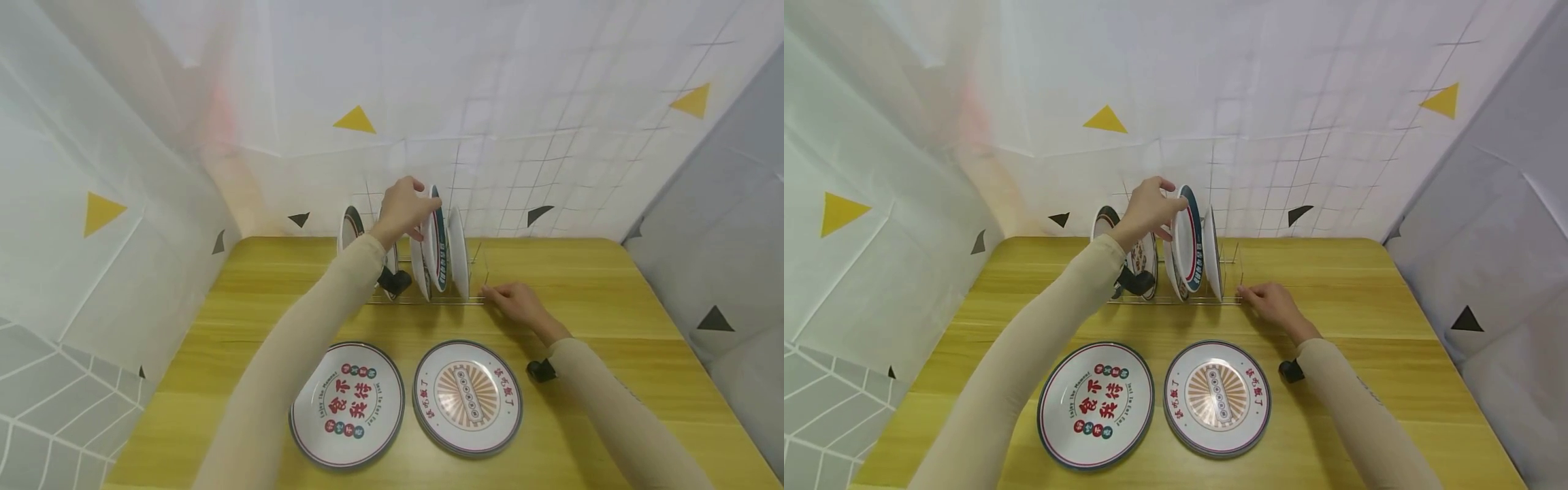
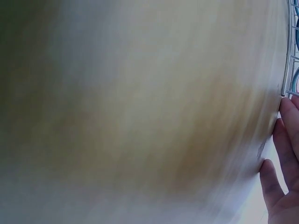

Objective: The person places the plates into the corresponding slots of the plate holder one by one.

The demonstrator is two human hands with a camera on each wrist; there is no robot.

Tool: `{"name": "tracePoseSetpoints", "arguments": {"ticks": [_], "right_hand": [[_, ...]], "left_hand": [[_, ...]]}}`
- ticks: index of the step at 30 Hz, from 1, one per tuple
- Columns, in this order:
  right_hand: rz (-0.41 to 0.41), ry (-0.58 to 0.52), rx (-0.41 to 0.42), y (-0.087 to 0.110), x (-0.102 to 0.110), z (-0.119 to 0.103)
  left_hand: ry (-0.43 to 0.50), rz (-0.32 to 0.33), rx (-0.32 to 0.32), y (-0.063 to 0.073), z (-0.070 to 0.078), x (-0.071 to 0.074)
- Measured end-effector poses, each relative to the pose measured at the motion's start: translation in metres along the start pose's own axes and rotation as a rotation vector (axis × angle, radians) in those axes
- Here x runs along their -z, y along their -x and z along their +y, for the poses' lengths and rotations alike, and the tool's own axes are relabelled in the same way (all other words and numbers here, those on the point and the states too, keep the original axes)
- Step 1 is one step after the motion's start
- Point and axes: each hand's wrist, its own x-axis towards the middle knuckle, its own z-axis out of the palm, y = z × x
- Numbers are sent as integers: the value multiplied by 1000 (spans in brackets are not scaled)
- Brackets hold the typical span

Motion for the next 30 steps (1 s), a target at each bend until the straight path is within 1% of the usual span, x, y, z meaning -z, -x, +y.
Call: {"name": "tracePoseSetpoints", "arguments": {"ticks": [3,7,10,13,17,19,22,26,30], "right_hand": [[-2,-4,-6,0,0,0],[-3,-8,-10,-1,1,0],[-7,-4,-3,-1,1,0],[-8,-4,3,-1,-1,1],[-3,-6,-6,-1,-1,1],[-4,-8,-11,-1,-1,1],[-8,-7,-11,-1,-1,1],[-16,-14,-24,-1,-2,1],[-23,-14,-27,-1,-1,2]], "left_hand": [[-33,-3,5,-3,0,-6],[-34,-13,-3,-6,4,-15],[-63,-20,-1,-6,5,-21],[-100,-14,-5,-5,5,-24],[-118,-13,-31,-6,4,-29],[-133,-21,-38,-8,3,-32],[-149,-38,-30,-10,1,-36],[-125,-49,3,-13,-2,-40],[-85,-40,30,-14,-3,-42]]}}
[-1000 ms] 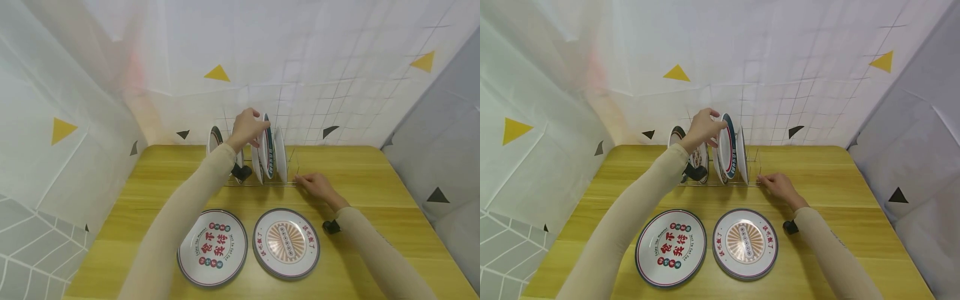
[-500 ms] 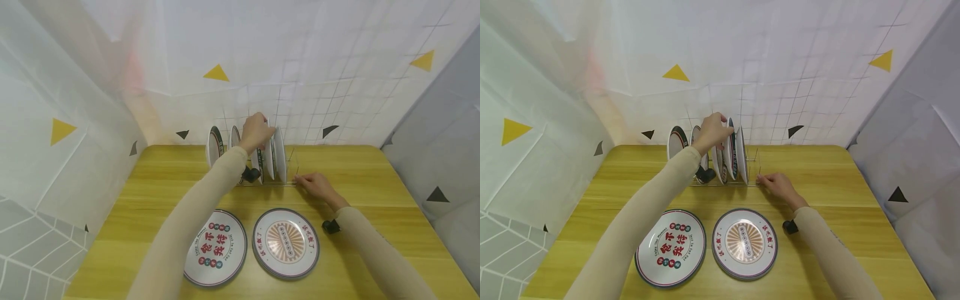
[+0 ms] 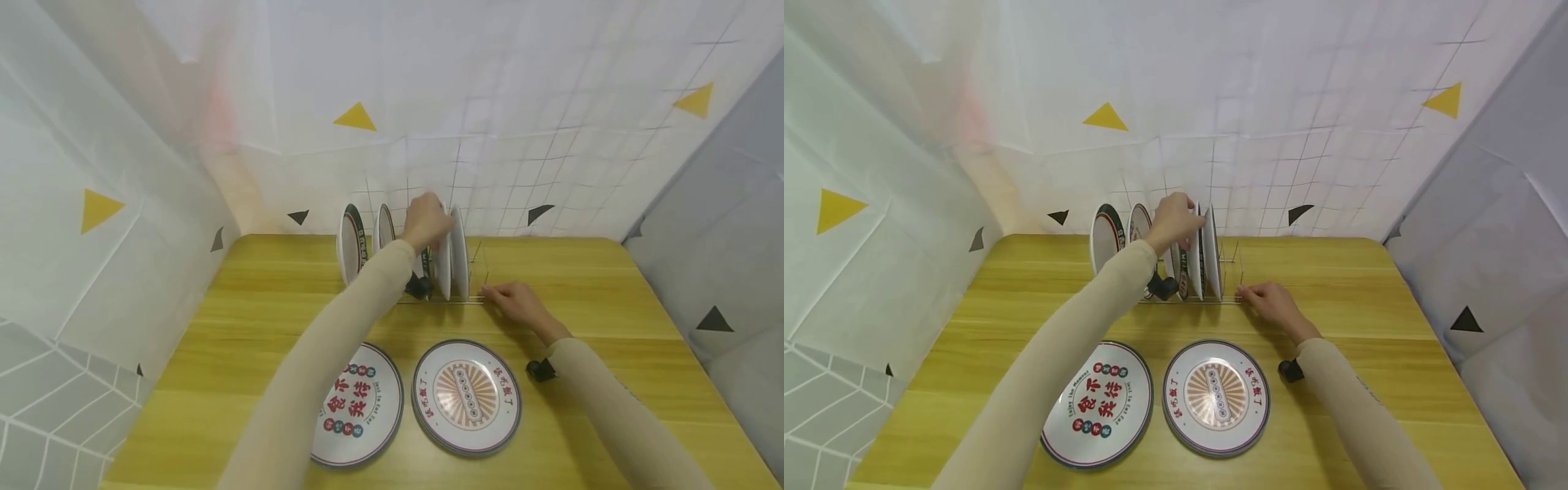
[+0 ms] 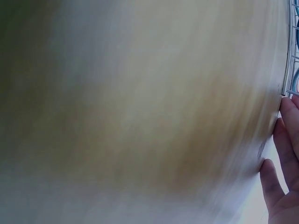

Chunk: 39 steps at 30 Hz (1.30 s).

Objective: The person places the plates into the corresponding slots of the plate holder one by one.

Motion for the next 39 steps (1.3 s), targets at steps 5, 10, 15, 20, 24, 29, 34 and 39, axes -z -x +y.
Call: {"name": "tracePoseSetpoints", "arguments": {"ticks": [5,10,15,20,24,29,34,39], "right_hand": [[7,11,5,0,2,0],[5,13,0,0,1,0],[13,11,4,0,0,-1],[15,5,3,0,-1,-1],[13,4,-4,0,-1,-1],[8,7,-8,0,-1,-1],[2,-4,-15,0,-1,-2],[7,1,-12,0,-1,-2]], "left_hand": [[-2,11,-3,0,1,-2],[-38,12,2,2,-1,-7],[-51,25,-8,4,-2,-8],[-81,20,-25,4,-2,-8],[-123,16,-42,5,-2,-9],[-173,28,-70,9,-2,-10],[-190,19,-93,12,-2,-9],[-190,16,-118,12,-3,-10]]}}
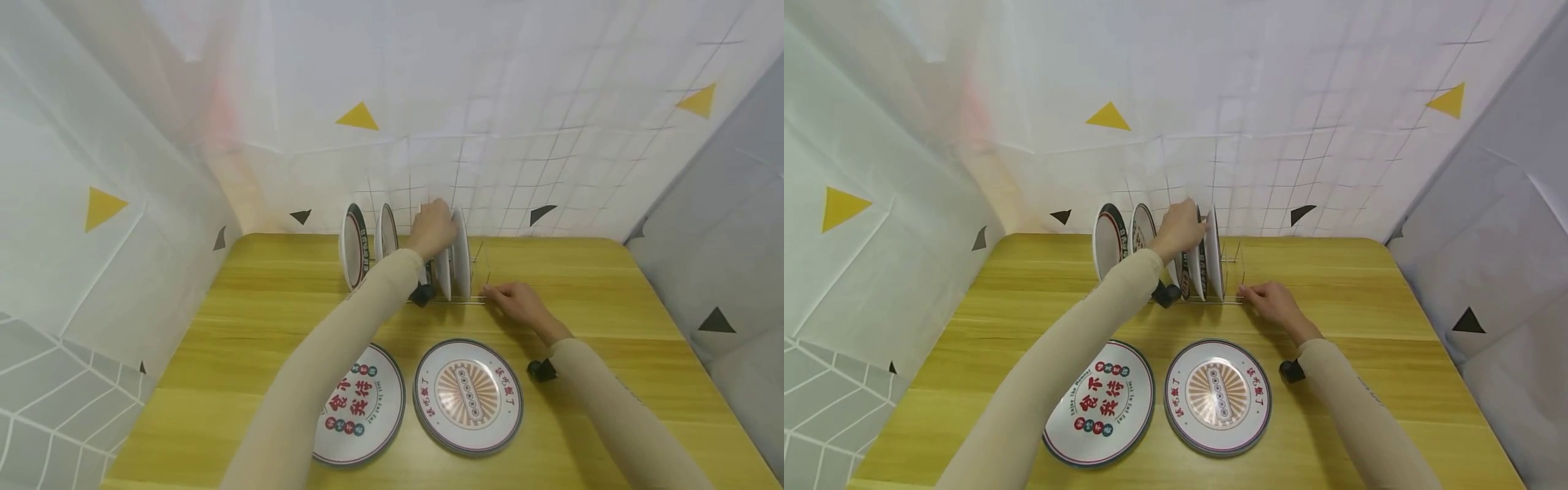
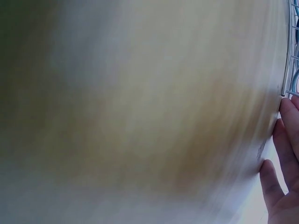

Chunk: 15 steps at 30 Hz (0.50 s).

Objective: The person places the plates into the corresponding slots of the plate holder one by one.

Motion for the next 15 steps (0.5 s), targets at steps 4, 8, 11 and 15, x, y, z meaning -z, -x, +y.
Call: {"name": "tracePoseSetpoints", "arguments": {"ticks": [4,8,11,15], "right_hand": [[0,5,-5,0,0,1],[0,9,-5,-1,0,1],[-1,14,-2,-1,-1,2],[-3,12,-3,-1,-1,1]], "left_hand": [[-47,19,-37,4,1,-1],[-115,49,-77,7,0,-4],[-111,48,-93,8,-1,-4],[-91,26,-90,10,-2,0]]}}
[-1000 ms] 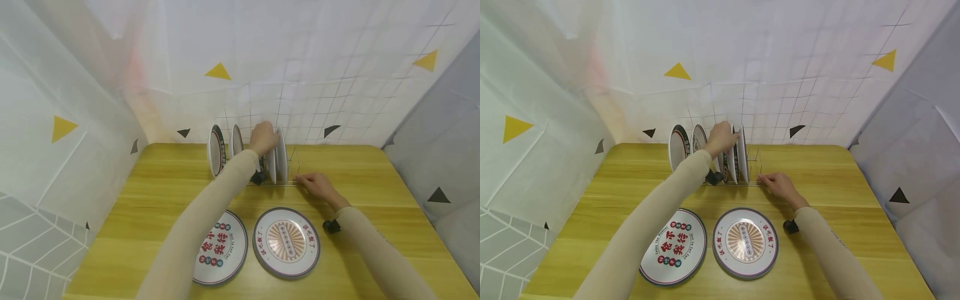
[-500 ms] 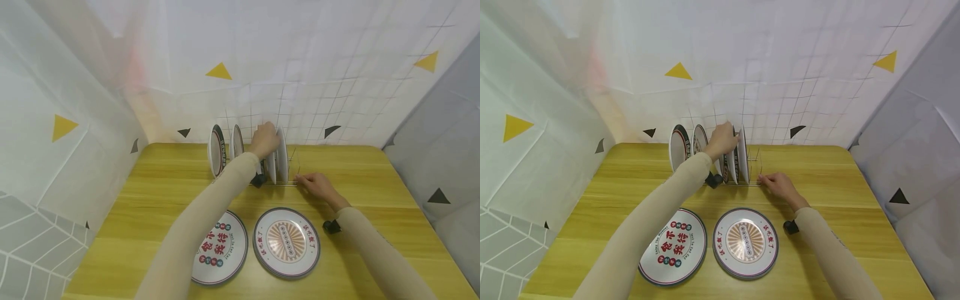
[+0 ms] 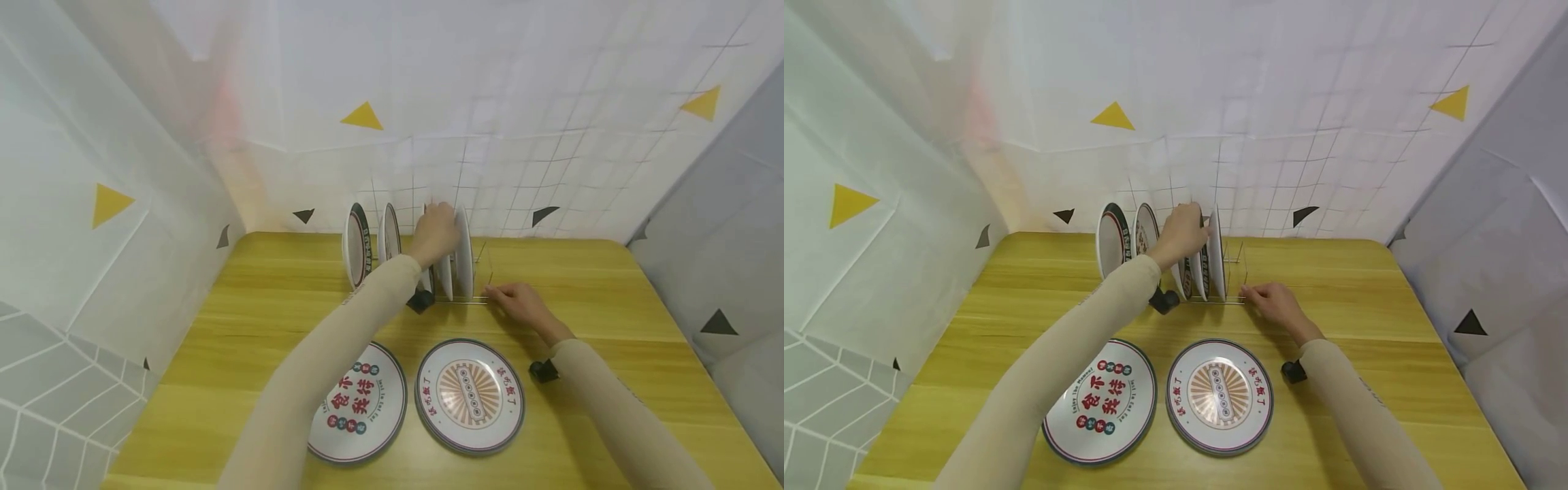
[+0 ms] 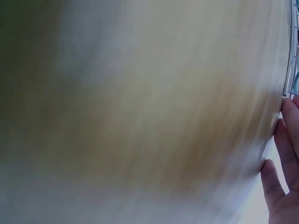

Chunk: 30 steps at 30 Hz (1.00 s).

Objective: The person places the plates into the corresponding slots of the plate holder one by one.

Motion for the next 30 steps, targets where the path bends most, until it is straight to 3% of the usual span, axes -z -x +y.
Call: {"name": "tracePoseSetpoints", "arguments": {"ticks": [8,14,18,21,23,25,27,30], "right_hand": [[3,1,25,-1,-1,1],[1,-5,26,0,0,1],[-7,-15,3,0,0,2],[-4,-12,2,0,0,2],[-3,-6,3,0,0,1],[-7,0,9,0,1,1],[-12,0,2,0,2,0],[-21,-1,7,2,3,-2]], "left_hand": [[86,-35,43,8,-6,20],[159,-42,14,23,-14,32],[230,-67,-86,42,-21,37],[274,-127,-246,60,-33,40],[301,-174,-370,74,-46,40],[331,-218,-453,86,-61,38],[392,-252,-483,98,-78,35],[470,-285,-429,114,-109,33]]}}
